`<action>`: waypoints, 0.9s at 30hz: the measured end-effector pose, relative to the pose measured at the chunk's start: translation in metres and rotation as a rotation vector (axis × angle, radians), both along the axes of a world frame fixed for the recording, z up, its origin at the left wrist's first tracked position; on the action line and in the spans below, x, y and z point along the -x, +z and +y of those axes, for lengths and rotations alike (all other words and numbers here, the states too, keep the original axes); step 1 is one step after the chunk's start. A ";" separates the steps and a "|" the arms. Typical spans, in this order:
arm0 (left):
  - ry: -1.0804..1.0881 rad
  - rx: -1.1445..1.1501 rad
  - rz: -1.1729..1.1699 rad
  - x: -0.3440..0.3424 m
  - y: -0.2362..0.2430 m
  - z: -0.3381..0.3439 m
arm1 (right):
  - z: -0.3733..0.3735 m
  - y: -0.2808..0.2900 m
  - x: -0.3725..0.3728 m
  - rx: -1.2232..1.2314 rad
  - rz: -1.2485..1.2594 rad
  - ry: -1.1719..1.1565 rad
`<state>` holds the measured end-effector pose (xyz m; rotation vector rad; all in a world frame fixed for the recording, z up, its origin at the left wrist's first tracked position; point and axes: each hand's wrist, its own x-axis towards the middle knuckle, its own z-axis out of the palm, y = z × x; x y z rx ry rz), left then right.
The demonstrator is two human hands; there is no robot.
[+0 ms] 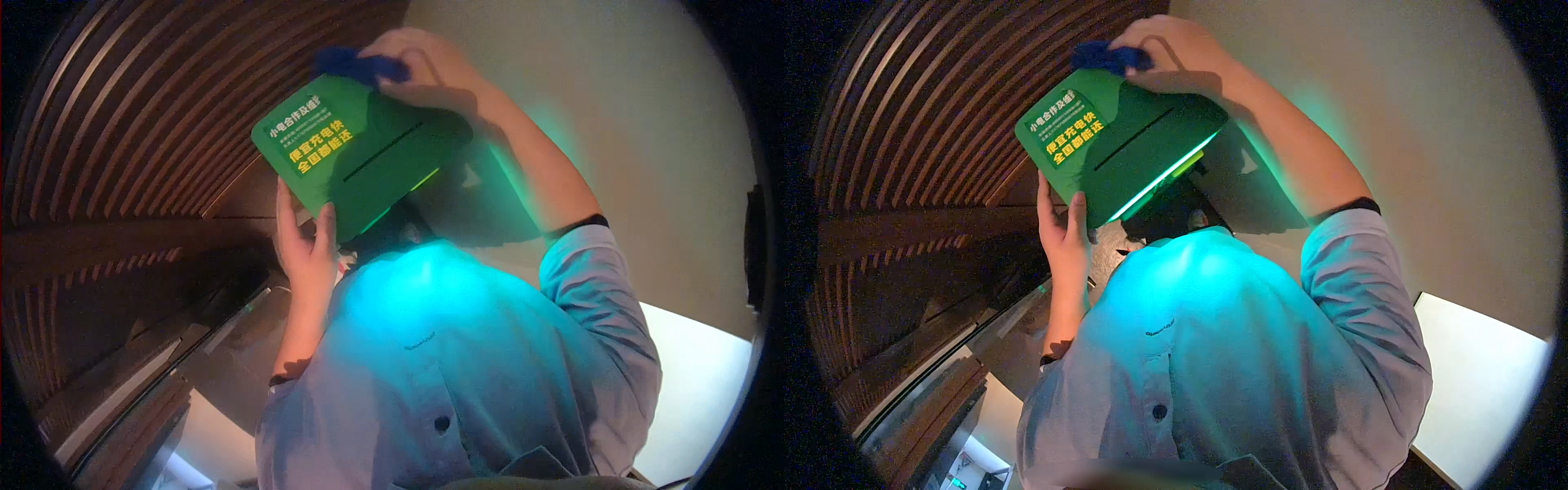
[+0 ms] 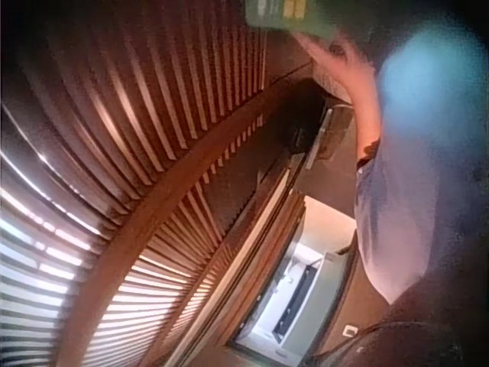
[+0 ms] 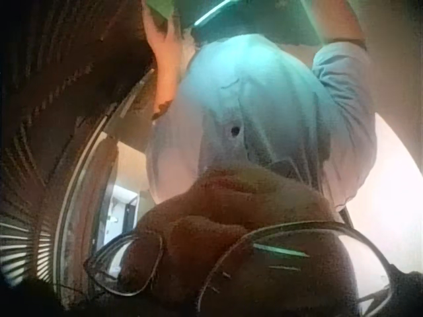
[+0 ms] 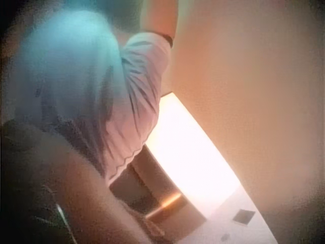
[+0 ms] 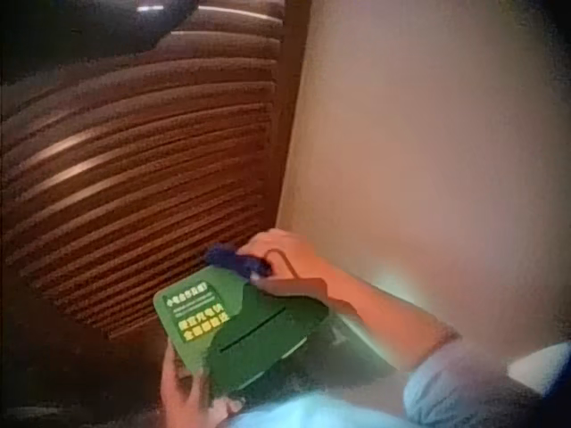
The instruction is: Cleaning a green box and a slatted wooden partition in a hotel lobby or restaurant area.
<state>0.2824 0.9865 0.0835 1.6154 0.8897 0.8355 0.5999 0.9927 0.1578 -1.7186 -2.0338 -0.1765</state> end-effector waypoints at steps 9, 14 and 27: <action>0.033 0.191 -0.076 -0.002 0.009 -0.009 | 0.008 0.001 0.031 0.020 -0.026 -0.072; 0.025 0.096 -0.043 0.002 0.002 -0.008 | -0.034 0.001 0.004 0.004 0.052 0.080; 0.007 -0.123 -0.089 0.018 -0.017 -0.015 | 0.062 0.064 0.112 0.191 -0.038 -0.042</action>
